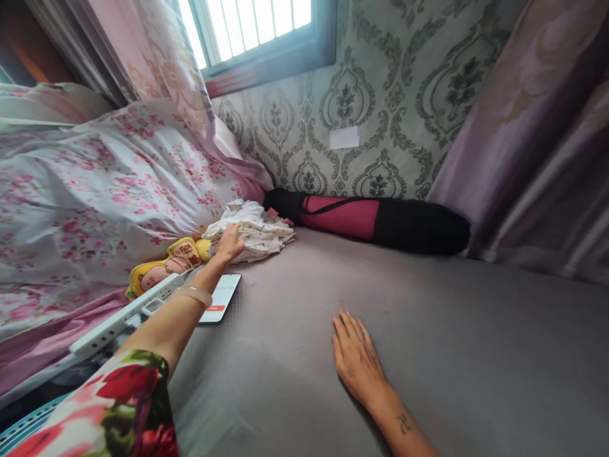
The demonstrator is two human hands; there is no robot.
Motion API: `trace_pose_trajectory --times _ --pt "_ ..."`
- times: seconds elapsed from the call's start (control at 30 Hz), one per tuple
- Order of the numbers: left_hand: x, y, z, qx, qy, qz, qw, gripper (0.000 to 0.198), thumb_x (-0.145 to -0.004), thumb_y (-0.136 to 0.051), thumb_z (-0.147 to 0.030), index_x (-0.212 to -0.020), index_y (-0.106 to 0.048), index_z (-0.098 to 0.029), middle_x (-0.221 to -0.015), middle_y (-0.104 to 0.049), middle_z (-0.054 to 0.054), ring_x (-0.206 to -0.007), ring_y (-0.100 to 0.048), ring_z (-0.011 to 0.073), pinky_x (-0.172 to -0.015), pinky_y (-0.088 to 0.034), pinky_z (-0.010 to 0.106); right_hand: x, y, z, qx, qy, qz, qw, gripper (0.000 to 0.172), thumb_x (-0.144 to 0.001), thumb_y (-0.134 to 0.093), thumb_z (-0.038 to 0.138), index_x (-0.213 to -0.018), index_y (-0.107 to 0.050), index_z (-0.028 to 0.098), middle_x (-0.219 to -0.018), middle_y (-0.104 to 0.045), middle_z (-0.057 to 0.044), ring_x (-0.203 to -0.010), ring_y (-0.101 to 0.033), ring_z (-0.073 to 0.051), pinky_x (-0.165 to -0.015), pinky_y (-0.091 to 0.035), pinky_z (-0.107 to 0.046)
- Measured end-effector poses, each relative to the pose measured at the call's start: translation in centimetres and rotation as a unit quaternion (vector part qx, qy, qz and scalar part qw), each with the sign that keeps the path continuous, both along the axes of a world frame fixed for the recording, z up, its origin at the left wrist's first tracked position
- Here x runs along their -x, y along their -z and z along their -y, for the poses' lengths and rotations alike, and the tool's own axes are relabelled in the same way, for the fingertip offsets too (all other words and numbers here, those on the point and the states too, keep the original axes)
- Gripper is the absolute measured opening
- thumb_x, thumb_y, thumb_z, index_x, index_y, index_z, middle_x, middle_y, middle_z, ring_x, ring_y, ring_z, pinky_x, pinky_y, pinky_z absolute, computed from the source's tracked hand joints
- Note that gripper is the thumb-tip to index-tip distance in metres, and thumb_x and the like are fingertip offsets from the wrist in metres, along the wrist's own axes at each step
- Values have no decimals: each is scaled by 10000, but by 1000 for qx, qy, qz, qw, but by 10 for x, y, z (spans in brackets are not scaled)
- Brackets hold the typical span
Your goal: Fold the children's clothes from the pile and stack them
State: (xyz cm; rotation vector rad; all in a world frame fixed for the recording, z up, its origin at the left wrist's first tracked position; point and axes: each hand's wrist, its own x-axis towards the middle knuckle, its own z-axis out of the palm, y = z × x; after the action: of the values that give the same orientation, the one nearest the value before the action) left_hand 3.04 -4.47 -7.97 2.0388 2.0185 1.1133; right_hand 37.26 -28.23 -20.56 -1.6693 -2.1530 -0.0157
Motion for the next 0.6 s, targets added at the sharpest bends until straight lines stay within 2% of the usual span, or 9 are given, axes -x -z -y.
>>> trace_pose_trajectory --times 0.07,0.13,0.23,0.37,0.47,0.53,0.6 --pt "16 0 -4 40 -31 -129 990 581 -750 -463 -67 -1329 -454 -120 -1415 -428 160 -1261 -457 282 -1046 -365 380 0 -2 0 3 2 1 1000 469 -943 -318 304 -1314 -539 121 -1416 -473 -131 -1336 -394 -244 -1124 -295 -449" --pt "26 5 -3 65 -48 -190 978 557 -767 -452 -64 -1321 -458 -125 -1332 -497 168 -1204 -505 281 -994 -402 372 1 -4 1 7 3 4 1000 468 -943 -320 294 -1319 -535 118 -1421 -466 -130 -1338 -390 -244 -1125 -295 -448" --pt "31 16 6 75 -64 -206 974 464 -789 -440 -70 -1244 -518 -115 -1198 -551 186 -1124 -540 303 -924 -433 390 2 -5 1 9 4 4 1000 463 -943 -326 281 -1319 -535 111 -1424 -462 -135 -1338 -389 -247 -1126 -290 -454" --pt "16 25 19 65 -90 -256 960 338 -808 -443 -121 -1105 -605 -141 -1104 -564 170 -1067 -527 313 -857 -439 390 2 -4 1 2 6 9 1000 460 -941 -331 268 -1319 -535 104 -1420 -466 -141 -1332 -397 -250 -1123 -295 -453" --pt "-3 20 23 10 -101 -282 954 309 -823 -423 -176 -1025 -655 -147 -1124 -568 172 -1063 -491 339 -846 -410 429 2 -5 1 -2 6 19 1000 460 -939 -327 259 -1317 -537 99 -1414 -471 -144 -1323 -410 -254 -1112 -315 -457" --pt "-15 12 22 -37 -96 -262 960 308 -820 -438 -230 -1003 -676 -160 -1206 -557 161 -1116 -441 372 -877 -367 478 2 -6 1 -5 5 22 1000 454 -939 -326 248 -1314 -540 105 -1410 -477 -140 -1316 -419 -249 -1108 -323 -454" --pt "-25 -1 19 -56 -74 -228 969 296 -806 -449 -266 -945 -691 -166 -1197 -582 148 -1137 -422 388 -900 -327 512 3 -7 1 -8 4 25 1000 450 -940 -327 243 -1312 -542 108 -1405 -485 -137 -1314 -422 -247 -1107 -325 -448"
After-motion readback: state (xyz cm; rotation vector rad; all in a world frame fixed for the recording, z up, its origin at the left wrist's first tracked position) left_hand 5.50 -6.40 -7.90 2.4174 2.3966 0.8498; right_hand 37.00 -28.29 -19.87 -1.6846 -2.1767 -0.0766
